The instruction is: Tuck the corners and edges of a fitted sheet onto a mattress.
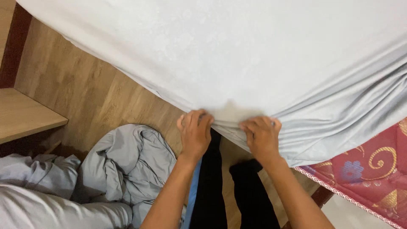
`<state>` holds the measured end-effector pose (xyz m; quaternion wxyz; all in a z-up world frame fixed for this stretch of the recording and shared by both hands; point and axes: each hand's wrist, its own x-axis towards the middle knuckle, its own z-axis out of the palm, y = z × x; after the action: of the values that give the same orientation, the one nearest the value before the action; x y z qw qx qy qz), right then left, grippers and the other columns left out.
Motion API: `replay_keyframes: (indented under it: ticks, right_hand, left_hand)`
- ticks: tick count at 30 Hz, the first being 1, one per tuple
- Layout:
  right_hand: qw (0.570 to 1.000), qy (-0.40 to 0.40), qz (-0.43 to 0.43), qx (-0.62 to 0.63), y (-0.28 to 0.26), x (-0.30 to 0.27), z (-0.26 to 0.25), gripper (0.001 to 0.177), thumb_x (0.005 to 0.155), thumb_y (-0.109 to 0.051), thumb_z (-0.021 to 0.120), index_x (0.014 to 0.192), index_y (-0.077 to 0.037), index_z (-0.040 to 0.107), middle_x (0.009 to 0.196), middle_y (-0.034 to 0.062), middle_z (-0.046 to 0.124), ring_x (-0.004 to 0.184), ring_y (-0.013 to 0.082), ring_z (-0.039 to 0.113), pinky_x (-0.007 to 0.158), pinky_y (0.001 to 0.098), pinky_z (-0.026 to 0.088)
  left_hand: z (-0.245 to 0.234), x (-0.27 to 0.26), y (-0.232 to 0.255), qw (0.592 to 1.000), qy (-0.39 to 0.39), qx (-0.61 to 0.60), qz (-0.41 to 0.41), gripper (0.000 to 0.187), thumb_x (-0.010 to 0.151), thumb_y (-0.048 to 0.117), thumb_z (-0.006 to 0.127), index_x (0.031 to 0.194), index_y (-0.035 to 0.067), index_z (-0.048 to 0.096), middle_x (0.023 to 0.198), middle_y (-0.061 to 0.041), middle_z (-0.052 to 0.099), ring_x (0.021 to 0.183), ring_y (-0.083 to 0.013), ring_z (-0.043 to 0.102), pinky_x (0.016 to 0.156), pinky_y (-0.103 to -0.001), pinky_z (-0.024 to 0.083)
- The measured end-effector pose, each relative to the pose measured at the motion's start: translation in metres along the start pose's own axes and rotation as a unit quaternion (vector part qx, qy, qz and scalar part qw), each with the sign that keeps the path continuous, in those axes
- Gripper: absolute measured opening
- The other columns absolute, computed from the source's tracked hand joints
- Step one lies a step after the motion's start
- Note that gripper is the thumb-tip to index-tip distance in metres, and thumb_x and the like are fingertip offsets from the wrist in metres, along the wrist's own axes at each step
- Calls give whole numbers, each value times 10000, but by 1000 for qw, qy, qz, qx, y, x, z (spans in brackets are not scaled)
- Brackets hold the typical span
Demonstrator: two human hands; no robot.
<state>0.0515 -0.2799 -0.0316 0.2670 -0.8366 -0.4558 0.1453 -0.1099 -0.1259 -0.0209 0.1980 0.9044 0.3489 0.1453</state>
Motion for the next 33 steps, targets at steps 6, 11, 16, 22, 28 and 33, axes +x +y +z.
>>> replay_keyframes:
  ticks: [6,11,16,22,28,33]
  right_hand:
    - [1000,-6,23,13,-23,17,-11,90,873,-211,777,952,-169,781,980,-17,695,1047,191,602,1069,447,291]
    - [999,-10,-45,28,-60,51,-5,281,878,-263,777,1138,-159,759,1157,8,660,1119,211,584,1068,456,279]
    - [992,-16,-127,2,-82,68,32,350,910,-212,744,1258,-190,722,1332,18,630,1237,215,573,1077,479,303]
    - [983,-4,-179,-36,-84,70,61,350,931,-161,709,1277,-215,717,1426,19,601,1323,224,545,1069,463,318]
    - [986,-16,-159,-37,-94,55,53,390,896,-144,714,1282,-205,718,1401,16,600,1336,235,535,1068,452,298]
    - [992,-14,-125,16,-90,40,42,373,898,-130,725,1264,-199,719,1405,-2,606,1330,202,546,1068,412,287]
  left_hand:
    - [-3,2,-10,999,23,-25,-12,93,987,247,670,1034,175,705,1176,-44,627,1168,-258,572,1080,-550,299]
    - [-3,11,-41,987,86,-8,-134,222,1030,325,619,1169,161,676,1251,-57,625,1227,-268,545,1106,-563,261]
    - [-6,22,-56,946,143,-54,-285,348,1038,378,579,1283,145,660,1234,-53,644,1225,-251,545,1115,-543,234]
    - [-5,33,-43,935,93,-49,-340,345,978,432,614,1127,134,703,1076,-54,710,1108,-256,596,1083,-536,266]
    - [2,25,-45,938,45,-71,-336,296,1033,354,548,927,114,685,973,-53,718,1020,-285,621,1086,-539,312]
    - [8,-12,-68,962,40,22,-268,227,1003,288,549,926,125,686,981,-62,700,1032,-292,610,1037,-536,324]
